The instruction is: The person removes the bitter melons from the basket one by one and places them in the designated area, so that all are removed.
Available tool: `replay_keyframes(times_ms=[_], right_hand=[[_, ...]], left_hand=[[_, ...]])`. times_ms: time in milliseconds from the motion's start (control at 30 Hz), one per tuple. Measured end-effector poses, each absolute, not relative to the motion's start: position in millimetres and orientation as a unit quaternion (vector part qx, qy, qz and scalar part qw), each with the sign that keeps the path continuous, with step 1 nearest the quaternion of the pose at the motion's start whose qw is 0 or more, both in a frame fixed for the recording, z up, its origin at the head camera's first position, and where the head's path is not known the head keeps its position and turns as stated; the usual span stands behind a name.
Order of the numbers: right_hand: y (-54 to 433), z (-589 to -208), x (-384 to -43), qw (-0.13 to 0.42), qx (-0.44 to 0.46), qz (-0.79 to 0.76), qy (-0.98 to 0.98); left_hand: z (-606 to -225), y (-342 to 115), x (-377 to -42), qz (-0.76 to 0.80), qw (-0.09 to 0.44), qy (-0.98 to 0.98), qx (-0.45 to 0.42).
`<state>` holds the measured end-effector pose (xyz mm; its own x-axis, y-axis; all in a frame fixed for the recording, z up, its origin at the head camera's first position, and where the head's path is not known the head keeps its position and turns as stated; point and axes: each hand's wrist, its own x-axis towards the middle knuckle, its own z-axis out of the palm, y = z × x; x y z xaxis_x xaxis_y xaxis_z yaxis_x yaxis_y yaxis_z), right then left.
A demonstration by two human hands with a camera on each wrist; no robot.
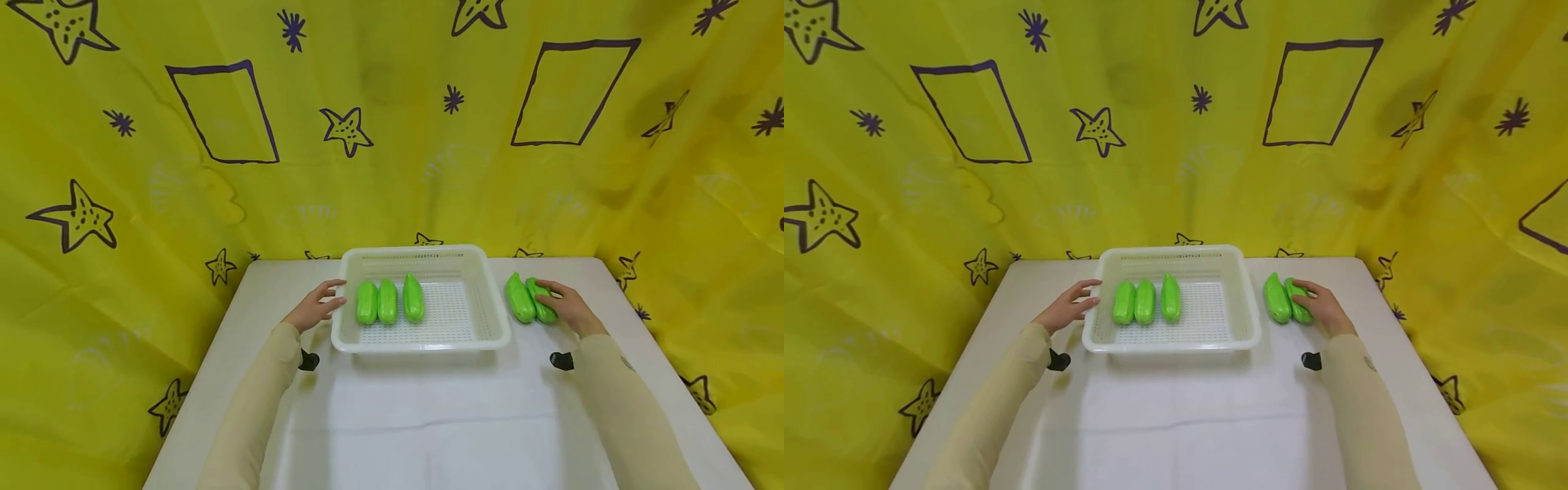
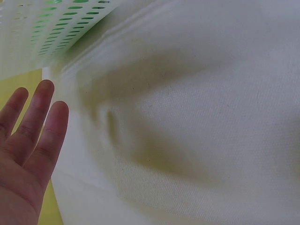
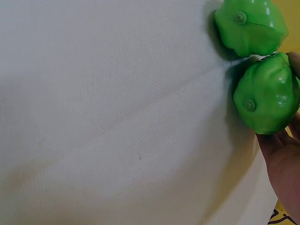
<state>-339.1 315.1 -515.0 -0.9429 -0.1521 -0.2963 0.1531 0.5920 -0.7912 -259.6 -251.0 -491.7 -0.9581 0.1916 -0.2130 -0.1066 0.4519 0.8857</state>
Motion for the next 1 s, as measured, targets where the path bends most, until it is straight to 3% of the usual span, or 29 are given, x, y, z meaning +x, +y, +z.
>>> replay_keyframes(times_ms=[1000], right_hand=[[318,-518,-338,0.177,0.000,-0.470,0.865]], left_hand=[[-496,-253,-261,0.524,0.136,0.840,0.027]])
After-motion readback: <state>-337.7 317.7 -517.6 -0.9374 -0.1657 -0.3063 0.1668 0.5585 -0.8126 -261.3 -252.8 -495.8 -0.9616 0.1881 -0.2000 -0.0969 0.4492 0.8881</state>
